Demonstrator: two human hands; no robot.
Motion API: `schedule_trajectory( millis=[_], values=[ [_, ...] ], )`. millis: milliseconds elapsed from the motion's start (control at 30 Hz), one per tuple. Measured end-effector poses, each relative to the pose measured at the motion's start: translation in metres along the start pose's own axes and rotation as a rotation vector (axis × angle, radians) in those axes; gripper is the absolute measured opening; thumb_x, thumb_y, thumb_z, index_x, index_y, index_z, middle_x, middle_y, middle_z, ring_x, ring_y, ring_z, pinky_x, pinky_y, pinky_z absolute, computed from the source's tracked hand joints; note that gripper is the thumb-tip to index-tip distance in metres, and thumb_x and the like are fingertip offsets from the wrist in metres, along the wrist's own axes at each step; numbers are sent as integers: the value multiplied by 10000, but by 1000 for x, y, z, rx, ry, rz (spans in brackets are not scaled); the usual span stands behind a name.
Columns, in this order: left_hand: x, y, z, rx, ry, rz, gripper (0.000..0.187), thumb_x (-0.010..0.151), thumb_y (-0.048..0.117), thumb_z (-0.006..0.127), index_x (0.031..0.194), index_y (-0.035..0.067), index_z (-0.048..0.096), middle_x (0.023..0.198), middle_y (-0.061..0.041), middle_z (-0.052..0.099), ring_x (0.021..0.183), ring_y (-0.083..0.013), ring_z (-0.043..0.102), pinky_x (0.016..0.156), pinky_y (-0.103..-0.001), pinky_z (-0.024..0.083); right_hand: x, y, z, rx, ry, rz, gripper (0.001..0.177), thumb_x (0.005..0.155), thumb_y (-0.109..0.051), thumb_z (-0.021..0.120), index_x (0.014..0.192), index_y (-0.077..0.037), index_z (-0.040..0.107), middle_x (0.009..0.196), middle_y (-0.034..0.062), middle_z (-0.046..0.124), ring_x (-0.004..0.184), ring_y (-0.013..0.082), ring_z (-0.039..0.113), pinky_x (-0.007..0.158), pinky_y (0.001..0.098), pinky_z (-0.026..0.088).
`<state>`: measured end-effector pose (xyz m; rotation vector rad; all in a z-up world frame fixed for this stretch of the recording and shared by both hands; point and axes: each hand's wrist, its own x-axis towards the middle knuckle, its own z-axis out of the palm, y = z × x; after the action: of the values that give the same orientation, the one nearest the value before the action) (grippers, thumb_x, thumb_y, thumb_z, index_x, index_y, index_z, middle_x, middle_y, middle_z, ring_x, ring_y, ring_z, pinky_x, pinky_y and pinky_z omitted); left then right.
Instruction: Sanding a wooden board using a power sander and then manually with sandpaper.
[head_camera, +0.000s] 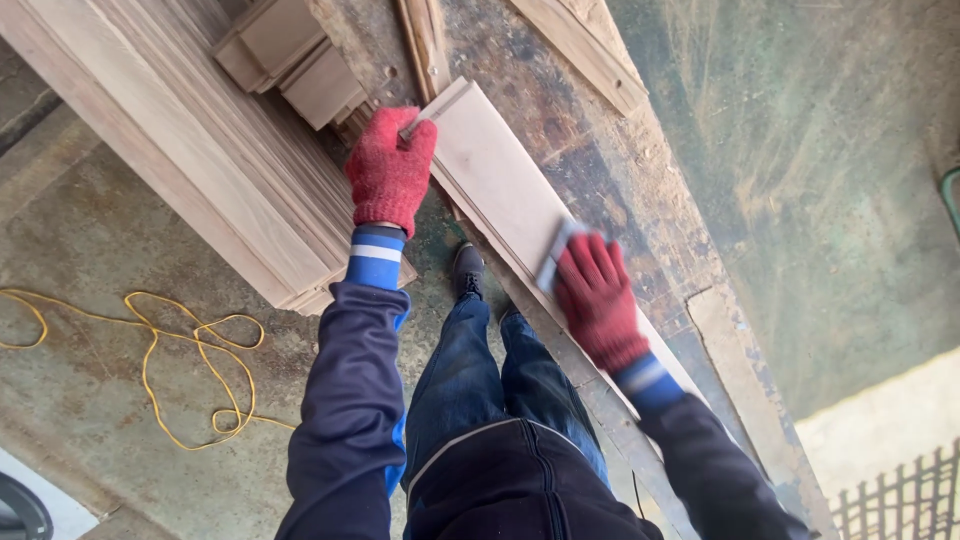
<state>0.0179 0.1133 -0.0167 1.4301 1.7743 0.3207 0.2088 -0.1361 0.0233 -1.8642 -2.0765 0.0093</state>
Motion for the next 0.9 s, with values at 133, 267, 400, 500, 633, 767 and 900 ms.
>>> schedule_trajectory(
  millis=[133, 267, 400, 500, 633, 767, 900],
  values=[
    [5, -7, 5, 3, 39, 60, 287, 880, 513, 751, 1119, 355, 752, 932, -23, 787, 1021, -247, 743, 907, -415, 591, -120, 3, -38, -22, -182, 131, 325, 990, -176, 538, 1275, -57, 638, 1263, 197, 629, 1169, 453, 598, 1005, 594, 477],
    [2, -6, 5, -6, 35, 64, 286, 890, 479, 758, 1129, 322, 756, 867, -16, 777, 951, -225, 761, 882, -413, 599, -78, -3, -31, -58, -185, 133, 290, 1018, -180, 495, 1218, -38, 649, 1229, 207, 637, 1134, 448, 609, 996, 591, 487],
    [-4, -10, 1, -35, 115, 462, 256, 929, 277, 724, 1111, 98, 729, 970, -64, 773, 757, -178, 696, 680, -328, 605, 12, -4, 2, -42, -248, 115, 474, 824, -99, 682, 1289, -28, 625, 1420, 181, 578, 1338, 381, 520, 1180, 586, 385],
    [-8, -7, -2, 2, 107, 431, 269, 933, 299, 710, 1127, 112, 724, 983, -58, 770, 770, -173, 699, 692, -333, 610, 36, 1, 28, -55, -195, 73, 505, 863, -123, 665, 1357, -35, 610, 1478, 175, 550, 1386, 372, 490, 1202, 595, 341],
    [-5, -14, 0, -27, 140, 438, 257, 898, 303, 747, 1081, 122, 750, 867, -28, 762, 689, -154, 670, 666, -322, 592, 6, -14, -15, -74, -247, 119, 468, 842, -129, 691, 1294, -37, 615, 1418, 168, 576, 1343, 365, 520, 1182, 596, 378],
    [0, -16, 2, -31, 99, 455, 258, 951, 315, 710, 1118, 118, 712, 948, -40, 746, 766, -155, 685, 666, -332, 617, -67, -15, -27, -180, -395, 153, 502, 846, -202, 713, 1337, -134, 632, 1475, 106, 576, 1394, 307, 520, 1195, 609, 363],
    [1, -15, 3, -43, 77, 445, 282, 962, 328, 712, 1142, 111, 710, 1018, -66, 755, 817, -179, 702, 688, -339, 627, -25, -12, -17, -191, -351, 91, 454, 793, -156, 717, 1242, -95, 684, 1429, 132, 607, 1359, 345, 534, 1175, 595, 376]
  ],
)
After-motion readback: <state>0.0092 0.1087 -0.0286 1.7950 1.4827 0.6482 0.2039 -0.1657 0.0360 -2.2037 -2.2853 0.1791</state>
